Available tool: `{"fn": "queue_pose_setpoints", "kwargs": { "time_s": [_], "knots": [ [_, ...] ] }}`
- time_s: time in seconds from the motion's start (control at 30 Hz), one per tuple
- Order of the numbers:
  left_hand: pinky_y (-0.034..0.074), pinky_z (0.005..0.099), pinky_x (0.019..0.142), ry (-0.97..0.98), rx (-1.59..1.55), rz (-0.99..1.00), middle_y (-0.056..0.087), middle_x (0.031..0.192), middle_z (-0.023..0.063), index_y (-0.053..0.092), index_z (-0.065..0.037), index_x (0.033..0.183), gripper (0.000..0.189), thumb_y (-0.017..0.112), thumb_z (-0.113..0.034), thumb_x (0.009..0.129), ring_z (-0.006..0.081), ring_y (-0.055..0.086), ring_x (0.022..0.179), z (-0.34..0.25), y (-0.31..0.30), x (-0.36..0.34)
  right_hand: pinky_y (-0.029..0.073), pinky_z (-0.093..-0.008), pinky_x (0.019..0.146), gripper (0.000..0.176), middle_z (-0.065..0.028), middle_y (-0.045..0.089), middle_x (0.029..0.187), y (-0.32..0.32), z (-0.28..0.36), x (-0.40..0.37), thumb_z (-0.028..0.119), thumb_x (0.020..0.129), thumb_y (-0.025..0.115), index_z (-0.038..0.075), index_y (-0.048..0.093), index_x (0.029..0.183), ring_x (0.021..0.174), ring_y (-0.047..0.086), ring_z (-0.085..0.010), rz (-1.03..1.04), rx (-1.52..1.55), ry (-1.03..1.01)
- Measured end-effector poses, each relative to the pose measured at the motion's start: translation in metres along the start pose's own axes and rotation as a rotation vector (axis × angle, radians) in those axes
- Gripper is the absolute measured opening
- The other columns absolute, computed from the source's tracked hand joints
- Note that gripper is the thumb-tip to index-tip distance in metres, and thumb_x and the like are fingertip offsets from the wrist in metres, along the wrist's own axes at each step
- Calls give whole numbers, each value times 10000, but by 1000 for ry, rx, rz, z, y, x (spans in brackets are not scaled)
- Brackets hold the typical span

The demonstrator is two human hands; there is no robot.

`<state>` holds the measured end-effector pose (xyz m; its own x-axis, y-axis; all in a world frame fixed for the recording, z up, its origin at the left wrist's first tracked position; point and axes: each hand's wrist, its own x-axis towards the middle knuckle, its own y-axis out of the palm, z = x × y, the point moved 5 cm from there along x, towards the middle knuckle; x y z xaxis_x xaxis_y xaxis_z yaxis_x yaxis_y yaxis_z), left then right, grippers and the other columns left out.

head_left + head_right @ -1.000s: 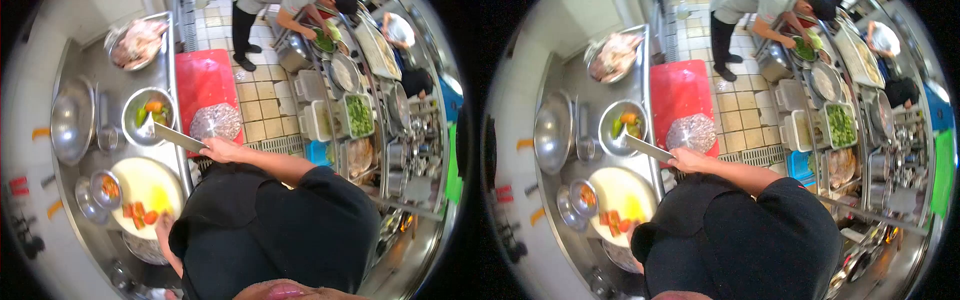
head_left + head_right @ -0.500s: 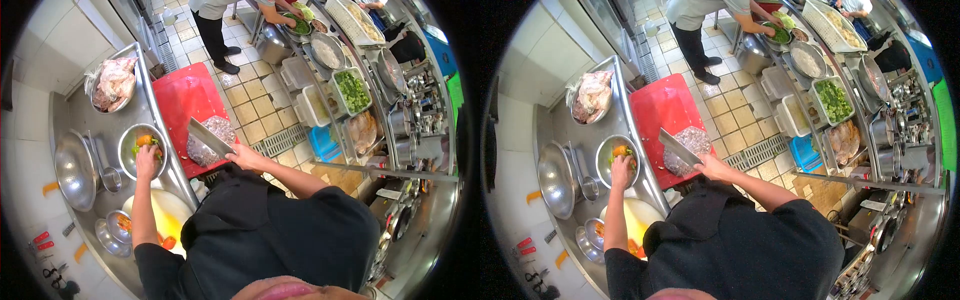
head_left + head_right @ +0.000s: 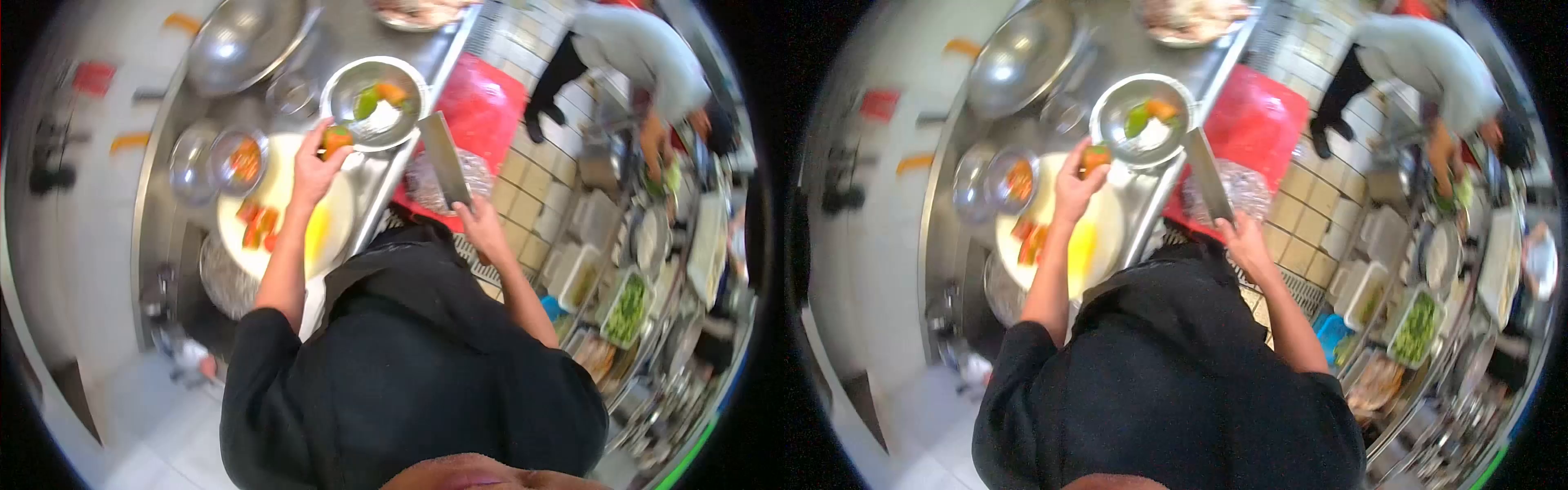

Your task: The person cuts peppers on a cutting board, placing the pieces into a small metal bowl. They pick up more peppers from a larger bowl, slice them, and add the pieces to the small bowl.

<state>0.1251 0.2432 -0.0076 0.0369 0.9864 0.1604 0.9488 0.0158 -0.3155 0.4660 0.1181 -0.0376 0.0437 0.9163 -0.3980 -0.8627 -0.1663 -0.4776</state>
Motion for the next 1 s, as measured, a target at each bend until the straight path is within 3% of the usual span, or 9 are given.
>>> {"fn": "queue_pose_setpoints", "kwargs": {
  "time_s": [0.03, 0.13, 0.23, 0.27, 0.37, 0.4, 0.5, 0.73, 1.0],
  "knots": [
    [523, 288, 859, -81, -84, 2, 665, 1060, 59, 530, -5, 1421, 624, 822, -121, 881, 143, 636, 962, -1, -7, -21, 505, -513, 854, 350, -290, 707, 979, 7, 4, 2, 302, 1014, 620, -7, 655, 1174, 934, 690, -440, 11, -52, -24],
    [551, 368, 878, -186, 125, -121, 709, 1062, 124, 619, -25, 1219, 503, 869, -204, 821, 250, 686, 948, -5, -28, -77, 498, -534, 827, 342, -322, 683, 991, 26, 42, -6, 306, 1017, 611, 4, 658, 1169, 962, 660, -502, 84, -101, -138],
    [536, 364, 898, -300, 296, -104, 716, 1068, 153, 626, -1, 1263, 499, 828, -219, 863, 269, 688, 1007, 15, -29, -115, 497, -552, 795, 327, -327, 675, 947, 49, 68, -13, 320, 1017, 609, 13, 657, 1122, 942, 651, -517, 133, -225, -219],
    [537, 398, 912, -329, 355, -103, 719, 1074, 185, 657, -3, 1249, 484, 808, -264, 869, 323, 690, 1018, 24, -28, -124, 497, -570, 758, 311, -322, 667, 887, 53, 80, -17, 316, 1015, 608, 10, 645, 1052, 882, 648, -524, 150, -285, -236],
    [539, 412, 911, -263, 641, -46, 716, 1086, 197, 646, -6, 1302, 522, 793, -275, 880, 335, 689, 1022, 33, -30, -136, 493, -591, 752, 293, -311, 669, 850, 67, 109, -27, 302, 1013, 608, 10, 626, 996, 856, 652, -519, 230, -325, -273],
    [544, 422, 895, -159, 648, -2, 708, 1089, 206, 661, -6, 1304, 498, 770, -279, 902, 344, 685, 1016, 35, -35, -134, 489, -605, 752, 291, -321, 665, 841, 75, 108, -26, 300, 1013, 598, 10, 617, 1002, 852, 652, -527, 248, -346, -291],
    [541, 442, 891, -154, 365, -239, 708, 1088, 201, 689, 25, 1186, 421, 789, -238, 873, 378, 668, 1020, 40, -38, -141, 493, -618, 760, 293, -331, 666, 840, 92, 112, -27, 307, 1016, 583, 15, 612, 1009, 849, 653, -539, 245, -425, -400],
    [533, 440, 909, 112, 584, -321, 655, 1150, 198, 638, 10, 1144, 413, 824, -168, 821, 368, 645, 1057, 10, -27, -152, 510, -630, 782, 269, -325, 683, 839, 114, 115, -27, 282, 1011, 576, 16, 615, 1025, 860, 667, -537, 287, -503, -416],
    [530, 441, 888, 60, 542, -235, 646, 1136, 158, 649, -17, 1124, 394, 807, -173, 799, 363, 629, 1035, 26, -32, -144, 531, -608, 757, 242, -289, 693, 823, 118, 141, -42, 243, 1013, 564, 5, 597, 981, 818, 688, -494, 261, -588, -492]
  ]
}}
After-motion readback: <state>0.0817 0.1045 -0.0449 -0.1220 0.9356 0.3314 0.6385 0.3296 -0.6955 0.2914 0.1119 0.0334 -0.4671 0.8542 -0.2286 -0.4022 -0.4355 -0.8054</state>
